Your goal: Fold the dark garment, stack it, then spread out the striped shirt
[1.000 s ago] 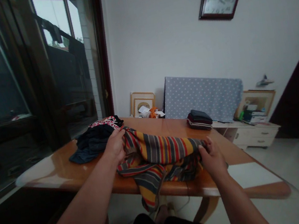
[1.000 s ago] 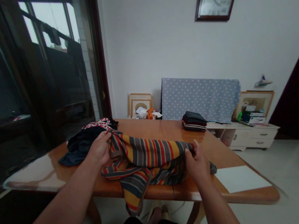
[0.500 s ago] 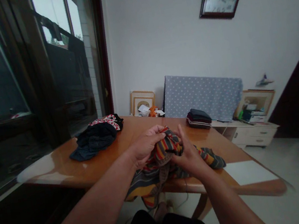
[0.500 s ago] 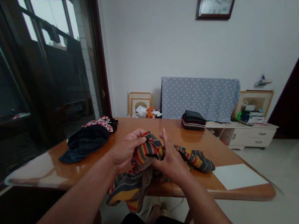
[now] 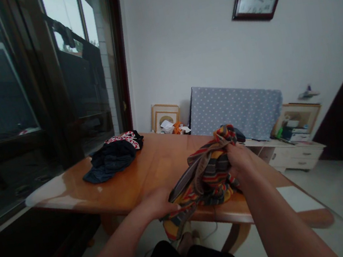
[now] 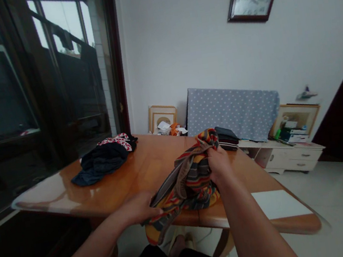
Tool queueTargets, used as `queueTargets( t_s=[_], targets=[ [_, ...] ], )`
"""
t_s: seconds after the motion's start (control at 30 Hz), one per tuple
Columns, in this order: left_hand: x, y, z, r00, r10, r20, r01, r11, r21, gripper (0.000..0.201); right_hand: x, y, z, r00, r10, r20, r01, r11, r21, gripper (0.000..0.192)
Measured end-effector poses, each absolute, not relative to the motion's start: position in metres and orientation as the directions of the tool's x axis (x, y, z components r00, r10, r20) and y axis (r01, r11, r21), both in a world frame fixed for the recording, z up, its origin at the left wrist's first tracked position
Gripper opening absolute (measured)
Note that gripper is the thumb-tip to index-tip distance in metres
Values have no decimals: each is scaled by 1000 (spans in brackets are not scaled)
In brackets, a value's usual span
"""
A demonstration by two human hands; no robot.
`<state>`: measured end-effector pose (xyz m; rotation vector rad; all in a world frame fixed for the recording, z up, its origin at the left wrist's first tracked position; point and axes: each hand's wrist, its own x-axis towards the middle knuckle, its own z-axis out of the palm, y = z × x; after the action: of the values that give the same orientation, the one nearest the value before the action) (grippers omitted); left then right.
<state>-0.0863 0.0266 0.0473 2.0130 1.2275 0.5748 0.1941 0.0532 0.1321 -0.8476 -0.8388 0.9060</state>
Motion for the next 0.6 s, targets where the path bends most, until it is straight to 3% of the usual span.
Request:
queueTargets(
  t_s=[0.07, 0.13, 0.27, 0.37, 0.47, 0.6],
  targets=[
    [-86, 39, 42, 362, 932, -11, 531, -196, 824, 15, 205, 52, 136, 312, 911, 268, -309, 365, -878, 28],
    [-91, 57, 50, 244, 970, 8, 333, -92, 938, 19, 216, 49, 141, 225, 930, 292, -292, 350, -890, 28],
    [-112, 89, 105, -66, 967, 246, -33, -249, 968, 35, 232, 40, 152, 188, 894, 406, -267, 445, -855, 28],
    [-117, 87, 156, -132, 869, 477, -139, -492, 859, 35, 234, 30, 167, 310, 779, 545, -224, 617, -754, 27],
    [-108, 58, 196, -130, 696, 706, -195, -716, 670, 33, 231, 9, 188, 407, 659, 633, -157, 733, -662, 24],
    [-96, -2, 223, -136, 534, 834, -214, -838, 502, 30, 238, -33, 214, 383, 657, 649, -187, 743, -642, 16]
  ],
)
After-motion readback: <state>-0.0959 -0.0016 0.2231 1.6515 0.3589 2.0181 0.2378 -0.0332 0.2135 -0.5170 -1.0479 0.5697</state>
